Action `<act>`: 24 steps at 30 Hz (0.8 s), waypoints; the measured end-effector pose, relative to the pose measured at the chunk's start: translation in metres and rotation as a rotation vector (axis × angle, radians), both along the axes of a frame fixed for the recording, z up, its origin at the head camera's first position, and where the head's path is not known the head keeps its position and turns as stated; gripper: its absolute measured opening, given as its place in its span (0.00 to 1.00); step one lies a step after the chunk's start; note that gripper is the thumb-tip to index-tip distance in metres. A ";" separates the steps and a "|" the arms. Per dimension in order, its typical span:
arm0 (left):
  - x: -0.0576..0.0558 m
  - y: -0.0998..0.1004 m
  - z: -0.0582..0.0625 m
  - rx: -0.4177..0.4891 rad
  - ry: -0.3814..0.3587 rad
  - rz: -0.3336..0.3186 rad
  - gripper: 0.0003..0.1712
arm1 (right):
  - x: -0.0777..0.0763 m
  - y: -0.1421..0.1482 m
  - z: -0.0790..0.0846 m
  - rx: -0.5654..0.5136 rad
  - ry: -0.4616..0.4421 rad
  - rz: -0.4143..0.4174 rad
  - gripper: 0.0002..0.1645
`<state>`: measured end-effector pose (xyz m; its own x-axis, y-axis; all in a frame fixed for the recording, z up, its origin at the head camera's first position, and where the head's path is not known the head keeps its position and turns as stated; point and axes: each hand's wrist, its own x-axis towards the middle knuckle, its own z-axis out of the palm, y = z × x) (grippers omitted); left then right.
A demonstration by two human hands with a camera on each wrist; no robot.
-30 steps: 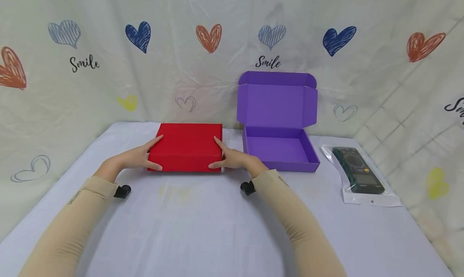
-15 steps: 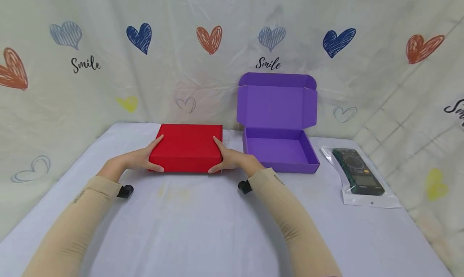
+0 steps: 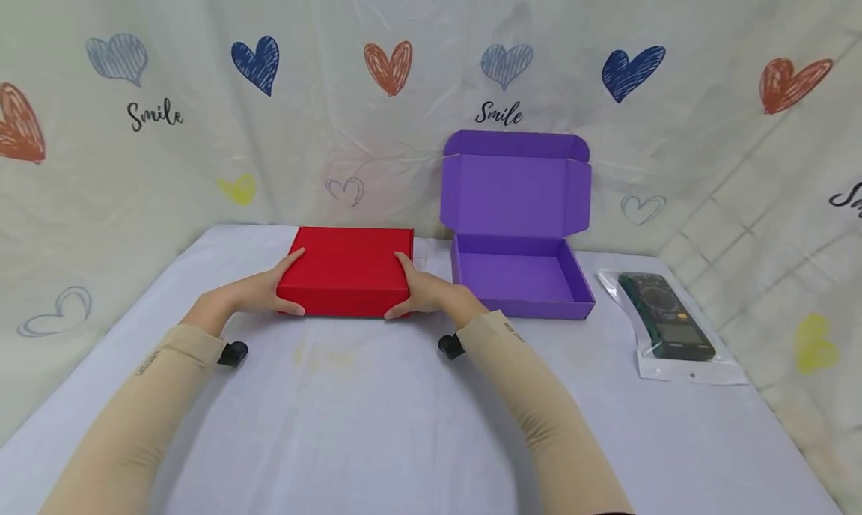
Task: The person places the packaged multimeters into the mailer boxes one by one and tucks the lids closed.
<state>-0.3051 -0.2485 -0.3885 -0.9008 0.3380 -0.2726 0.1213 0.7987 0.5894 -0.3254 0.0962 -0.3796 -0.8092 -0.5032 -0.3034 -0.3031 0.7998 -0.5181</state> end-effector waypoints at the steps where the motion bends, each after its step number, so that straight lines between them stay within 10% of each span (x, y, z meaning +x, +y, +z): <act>1: 0.000 -0.001 0.000 0.001 -0.002 0.009 0.71 | 0.000 -0.001 0.000 -0.006 0.001 0.002 0.75; 24: -0.010 0.007 0.006 0.022 -0.058 0.045 0.76 | -0.001 -0.001 0.000 -0.028 -0.002 0.000 0.75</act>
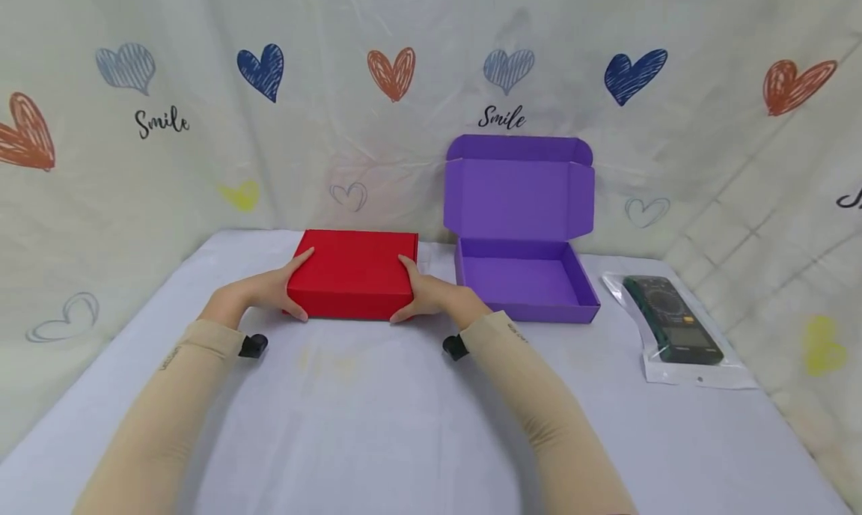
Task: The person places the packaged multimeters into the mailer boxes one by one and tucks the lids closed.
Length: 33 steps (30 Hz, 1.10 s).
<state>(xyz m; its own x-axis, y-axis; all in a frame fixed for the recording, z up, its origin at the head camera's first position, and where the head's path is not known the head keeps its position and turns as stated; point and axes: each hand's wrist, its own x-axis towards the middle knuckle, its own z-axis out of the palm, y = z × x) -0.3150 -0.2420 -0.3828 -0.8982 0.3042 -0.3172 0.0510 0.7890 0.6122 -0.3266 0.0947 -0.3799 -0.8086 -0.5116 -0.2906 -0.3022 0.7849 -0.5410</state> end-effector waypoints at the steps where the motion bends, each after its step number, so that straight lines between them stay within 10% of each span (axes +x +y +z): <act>1: -0.001 0.001 0.000 -0.001 -0.001 0.005 0.76 | 0.000 0.001 0.000 -0.004 -0.001 0.004 0.75; 33: -0.001 0.005 -0.003 -0.006 0.083 0.064 0.71 | -0.003 -0.006 -0.001 0.008 0.031 -0.049 0.69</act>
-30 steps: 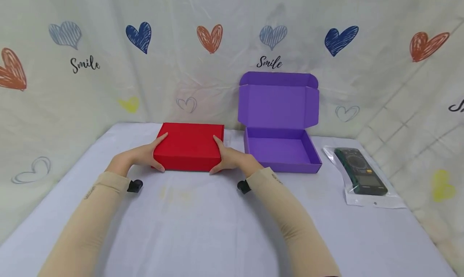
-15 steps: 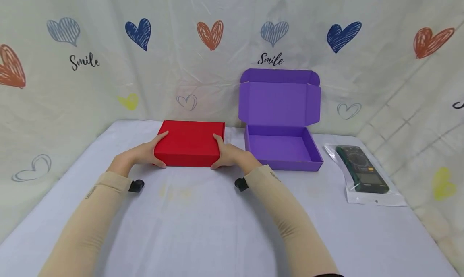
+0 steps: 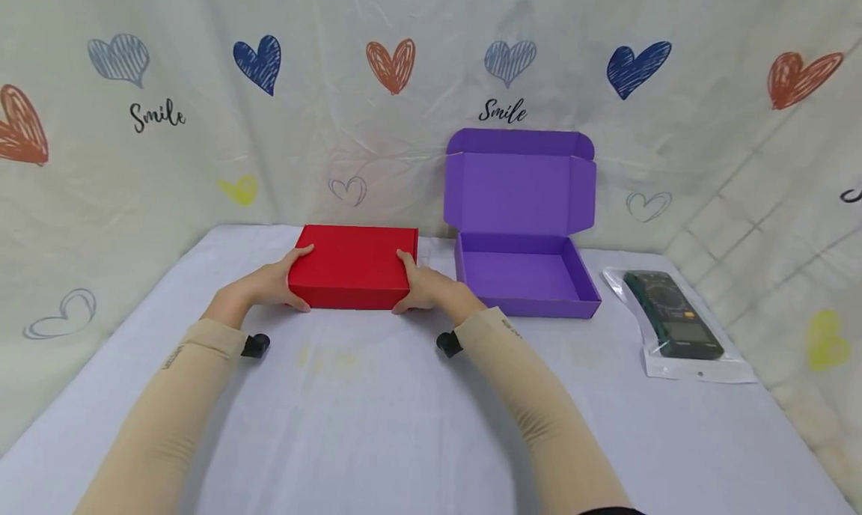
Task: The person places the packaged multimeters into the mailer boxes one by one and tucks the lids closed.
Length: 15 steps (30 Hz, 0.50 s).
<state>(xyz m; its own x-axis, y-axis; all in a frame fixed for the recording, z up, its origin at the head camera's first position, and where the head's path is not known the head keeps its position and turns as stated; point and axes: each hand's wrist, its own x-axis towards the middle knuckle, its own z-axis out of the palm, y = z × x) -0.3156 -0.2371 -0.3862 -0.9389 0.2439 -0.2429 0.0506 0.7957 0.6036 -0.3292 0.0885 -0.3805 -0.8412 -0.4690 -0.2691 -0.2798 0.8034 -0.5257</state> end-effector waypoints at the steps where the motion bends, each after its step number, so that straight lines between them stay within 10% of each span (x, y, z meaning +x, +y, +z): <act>1: 0.000 -0.001 -0.001 0.000 -0.009 -0.002 0.71 | 0.000 0.001 -0.001 -0.008 -0.008 0.004 0.70; 15: 0.004 -0.009 -0.002 0.038 -0.021 -0.036 0.73 | 0.001 0.002 -0.002 -0.017 -0.001 0.010 0.71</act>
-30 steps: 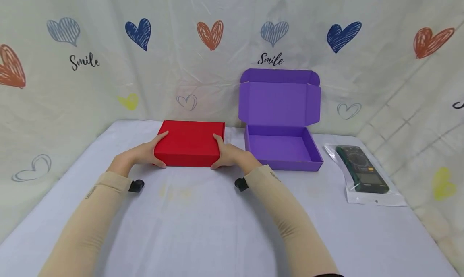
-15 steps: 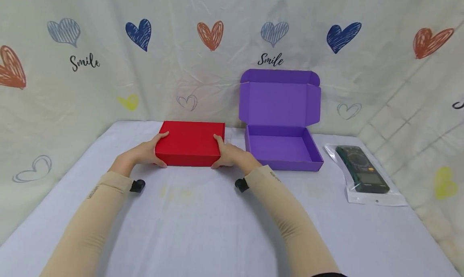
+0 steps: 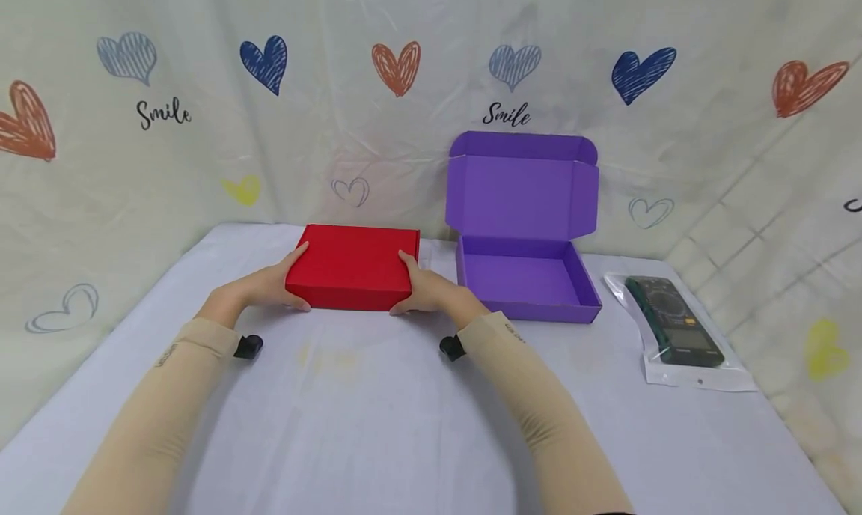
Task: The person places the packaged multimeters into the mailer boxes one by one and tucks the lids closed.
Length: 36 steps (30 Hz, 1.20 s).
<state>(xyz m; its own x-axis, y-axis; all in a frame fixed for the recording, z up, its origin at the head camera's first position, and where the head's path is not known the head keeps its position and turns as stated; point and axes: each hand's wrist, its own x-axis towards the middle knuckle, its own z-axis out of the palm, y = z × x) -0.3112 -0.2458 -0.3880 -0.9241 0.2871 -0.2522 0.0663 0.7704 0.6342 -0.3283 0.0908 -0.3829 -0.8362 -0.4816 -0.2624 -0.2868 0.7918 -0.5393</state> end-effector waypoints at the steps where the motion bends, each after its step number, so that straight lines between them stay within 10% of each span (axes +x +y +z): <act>1: -0.001 0.000 -0.001 -0.005 -0.001 0.004 0.73 | 0.000 0.000 0.000 -0.001 0.005 -0.004 0.71; 36: -0.002 0.003 0.002 -0.067 0.023 0.029 0.70 | 0.010 -0.002 0.004 0.104 0.029 0.040 0.69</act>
